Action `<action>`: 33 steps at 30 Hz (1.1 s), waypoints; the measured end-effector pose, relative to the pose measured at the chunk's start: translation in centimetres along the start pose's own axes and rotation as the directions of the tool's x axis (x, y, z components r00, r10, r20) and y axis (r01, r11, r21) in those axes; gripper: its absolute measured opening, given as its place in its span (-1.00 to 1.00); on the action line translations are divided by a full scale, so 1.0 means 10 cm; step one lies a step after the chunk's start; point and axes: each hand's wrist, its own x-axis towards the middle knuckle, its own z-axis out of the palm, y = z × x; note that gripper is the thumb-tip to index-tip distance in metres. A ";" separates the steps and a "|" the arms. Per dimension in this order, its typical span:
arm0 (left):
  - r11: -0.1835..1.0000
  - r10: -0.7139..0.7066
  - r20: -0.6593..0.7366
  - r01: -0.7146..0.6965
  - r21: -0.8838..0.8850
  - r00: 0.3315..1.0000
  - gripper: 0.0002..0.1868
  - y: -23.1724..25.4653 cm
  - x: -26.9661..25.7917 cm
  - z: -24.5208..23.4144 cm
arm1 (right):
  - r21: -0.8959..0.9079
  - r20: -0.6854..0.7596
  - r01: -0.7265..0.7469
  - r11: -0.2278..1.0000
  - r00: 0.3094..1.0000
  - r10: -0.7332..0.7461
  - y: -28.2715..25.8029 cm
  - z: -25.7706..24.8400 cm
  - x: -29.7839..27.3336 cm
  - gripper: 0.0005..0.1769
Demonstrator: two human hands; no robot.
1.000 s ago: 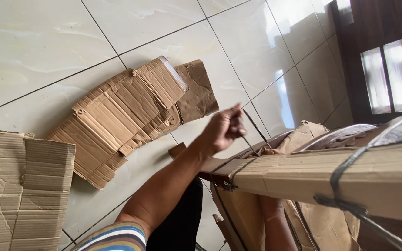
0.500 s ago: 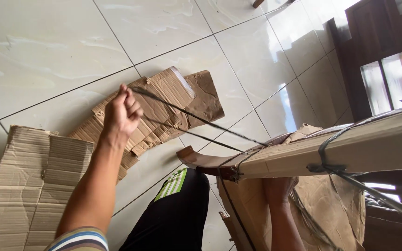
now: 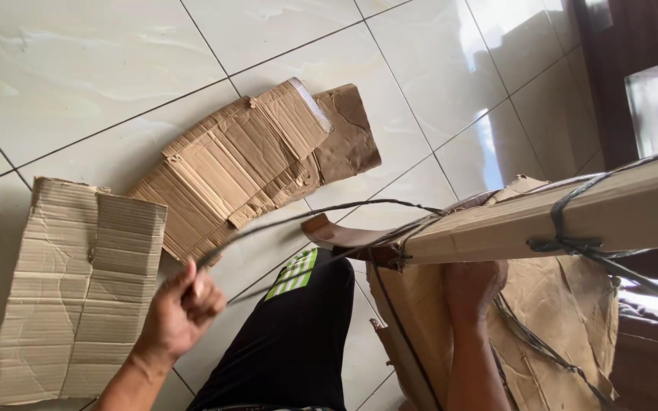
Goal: Wrapping a wooden chair seat with cardboard and securing it with plastic straps
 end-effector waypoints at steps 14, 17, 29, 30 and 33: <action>0.568 -0.500 0.299 0.047 0.822 0.813 -0.66 -0.07 -0.63 0.72 | 0.181 0.983 -0.961 0.208 0.175 -0.047 -1.51 -0.19 -0.53 0.22; 0.523 -0.467 0.385 -0.102 0.846 0.796 -0.59 -0.20 -0.61 0.77 | 0.202 0.978 -0.979 -0.038 0.204 -0.048 -1.50 -0.45 -0.41 -0.18; 0.416 -0.458 0.436 -0.246 0.875 0.775 -0.94 -0.57 -0.74 0.90 | 0.057 0.990 -0.494 0.867 0.139 0.014 -1.18 -0.75 -0.70 -0.32; 0.409 -0.457 0.431 -0.246 0.879 0.778 -0.94 -0.61 -0.79 0.87 | 0.064 0.990 -0.497 0.865 0.140 0.007 -1.23 -0.77 -0.66 -0.32; 0.495 -0.428 0.433 -0.195 0.847 0.793 -0.90 -0.72 -0.90 0.71 | 0.121 0.991 -0.706 0.698 0.120 -0.051 -1.28 -0.85 -0.61 -0.66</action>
